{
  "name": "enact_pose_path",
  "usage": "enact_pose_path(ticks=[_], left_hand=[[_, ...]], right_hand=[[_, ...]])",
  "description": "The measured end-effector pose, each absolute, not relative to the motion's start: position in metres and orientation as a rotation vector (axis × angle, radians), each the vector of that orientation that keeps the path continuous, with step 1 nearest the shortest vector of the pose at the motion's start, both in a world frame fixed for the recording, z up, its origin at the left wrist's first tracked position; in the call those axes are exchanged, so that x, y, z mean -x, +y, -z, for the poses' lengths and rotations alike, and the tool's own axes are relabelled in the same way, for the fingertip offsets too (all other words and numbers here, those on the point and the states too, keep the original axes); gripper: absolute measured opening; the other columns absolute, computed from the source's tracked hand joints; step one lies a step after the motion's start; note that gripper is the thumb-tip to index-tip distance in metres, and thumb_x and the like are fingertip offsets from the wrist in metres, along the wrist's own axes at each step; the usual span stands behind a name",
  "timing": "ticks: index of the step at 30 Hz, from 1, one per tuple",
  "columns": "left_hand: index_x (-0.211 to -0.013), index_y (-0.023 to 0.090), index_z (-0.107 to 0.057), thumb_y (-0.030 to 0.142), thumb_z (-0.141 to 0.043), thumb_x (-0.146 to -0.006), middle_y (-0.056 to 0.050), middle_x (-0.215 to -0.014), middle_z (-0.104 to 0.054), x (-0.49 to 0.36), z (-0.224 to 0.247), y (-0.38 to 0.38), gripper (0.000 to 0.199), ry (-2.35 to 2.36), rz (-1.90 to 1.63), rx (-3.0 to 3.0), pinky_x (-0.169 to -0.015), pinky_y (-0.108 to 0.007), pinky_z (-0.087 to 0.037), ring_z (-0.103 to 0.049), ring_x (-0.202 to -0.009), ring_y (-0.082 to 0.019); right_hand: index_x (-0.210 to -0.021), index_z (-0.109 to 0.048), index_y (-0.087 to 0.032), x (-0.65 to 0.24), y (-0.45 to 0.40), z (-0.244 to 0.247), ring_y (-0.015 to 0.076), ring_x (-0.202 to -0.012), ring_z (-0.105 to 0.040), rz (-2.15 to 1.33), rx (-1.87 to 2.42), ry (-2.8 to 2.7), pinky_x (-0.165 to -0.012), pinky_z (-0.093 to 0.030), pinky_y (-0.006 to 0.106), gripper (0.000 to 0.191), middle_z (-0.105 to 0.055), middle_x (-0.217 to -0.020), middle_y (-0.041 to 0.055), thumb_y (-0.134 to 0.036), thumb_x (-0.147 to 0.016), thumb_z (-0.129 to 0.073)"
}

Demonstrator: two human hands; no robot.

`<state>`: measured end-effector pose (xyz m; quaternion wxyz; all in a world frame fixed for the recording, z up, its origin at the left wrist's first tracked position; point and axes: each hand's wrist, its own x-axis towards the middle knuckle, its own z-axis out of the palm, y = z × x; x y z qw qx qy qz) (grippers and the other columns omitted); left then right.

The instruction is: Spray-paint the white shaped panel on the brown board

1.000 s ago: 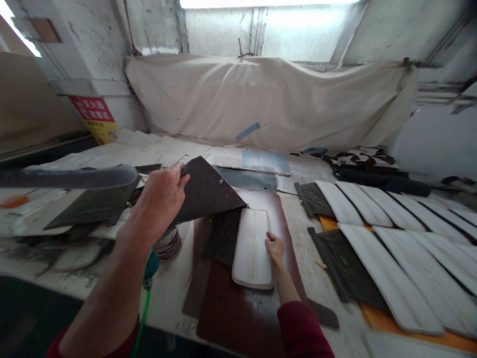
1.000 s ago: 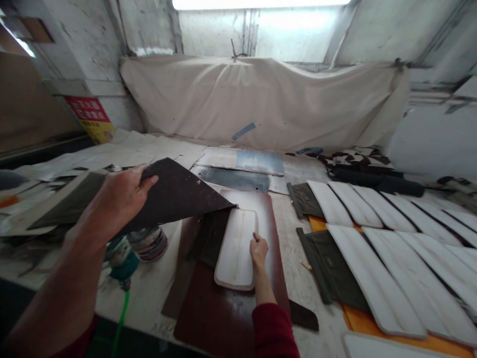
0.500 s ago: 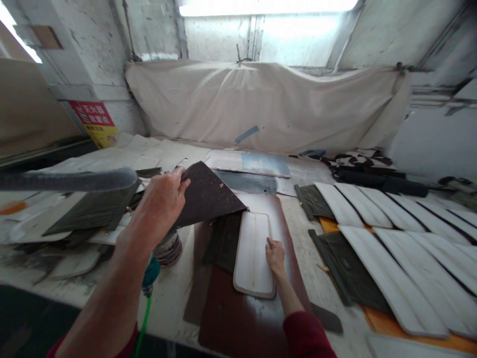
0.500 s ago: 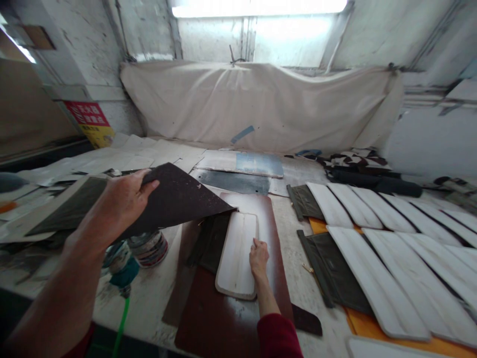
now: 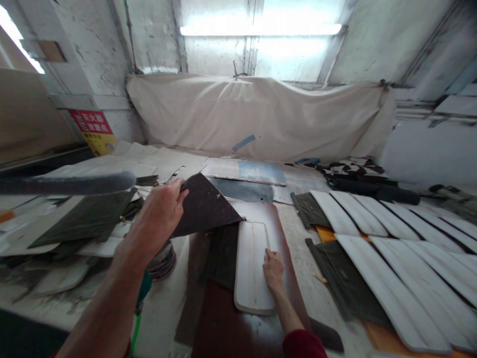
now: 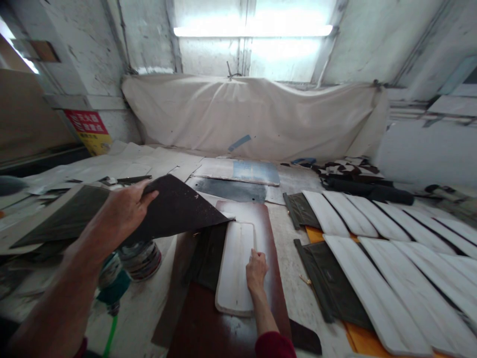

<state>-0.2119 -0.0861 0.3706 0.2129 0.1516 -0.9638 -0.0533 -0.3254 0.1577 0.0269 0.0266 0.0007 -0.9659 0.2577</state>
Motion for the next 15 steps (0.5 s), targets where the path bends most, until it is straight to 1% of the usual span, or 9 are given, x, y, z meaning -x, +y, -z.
enact_pose_path(ticks=[4, 9, 12, 14, 15], left_hand=[[-0.101, 0.012, -0.057, 0.028, -0.032, -0.085, -0.013, -0.088, -0.069, 0.214, -0.373, -0.084, 0.034, -2.689, 0.139, -0.460, -0.077, -0.034, -0.047, -0.064, -0.090, -0.027], [-0.101, 0.012, -0.057, 0.029, -0.031, -0.086, -0.014, -0.092, -0.069, 0.210, -0.375, -0.085, 0.035, -2.683, 0.159, -0.412, -0.078, -0.034, -0.047, -0.065, -0.090, -0.027], [-0.102, 0.013, -0.057, 0.030, -0.032, -0.086, -0.012, -0.091, -0.069, 0.206, -0.373, -0.087, 0.035, -2.664, 0.158, -0.394, -0.077, -0.032, -0.047, -0.065, -0.087, -0.024], [-0.102, 0.014, -0.058, 0.030, -0.032, -0.086, -0.011, -0.090, -0.070, 0.204, -0.371, -0.088, 0.034, -2.648, 0.150, -0.423, -0.077, -0.030, -0.048, -0.065, -0.085, -0.022], [-0.103, 0.014, -0.058, 0.029, -0.033, -0.086, -0.011, -0.090, -0.070, 0.203, -0.371, -0.088, 0.034, -2.638, 0.147, -0.436, -0.077, -0.029, -0.048, -0.066, -0.085, -0.021]], right_hand=[[-0.114, -0.062, -0.016, 0.325, 0.146, -0.028, 0.0216, -0.090, -0.062, -0.770, 0.072, -2.995, -0.075, -0.043, 0.031, 0.036, -0.061, -0.101, 0.0124, -0.011, -0.087, -0.039], [-0.112, -0.062, -0.017, 0.314, 0.142, -0.037, 0.0245, -0.095, -0.059, -0.645, 0.029, -3.013, -0.075, -0.042, 0.034, 0.042, -0.061, -0.105, 0.0129, -0.004, -0.085, -0.033], [-0.103, -0.066, -0.018, 0.307, 0.149, -0.050, 0.0297, -0.103, -0.054, -0.543, -0.055, -3.022, -0.079, -0.039, 0.039, 0.041, -0.058, -0.117, 0.0130, -0.002, -0.079, -0.037], [-0.093, -0.069, -0.018, 0.305, 0.149, -0.060, 0.0317, -0.106, -0.051, -0.502, -0.128, -3.029, -0.081, -0.038, 0.041, 0.037, -0.059, -0.118, 0.0114, -0.002, -0.077, -0.040], [-0.093, -0.069, -0.018, 0.304, 0.147, -0.065, 0.0315, -0.106, -0.051, -0.495, -0.154, -3.027, -0.082, -0.037, 0.042, 0.037, -0.060, -0.117, 0.0112, -0.002, -0.078, -0.039]])
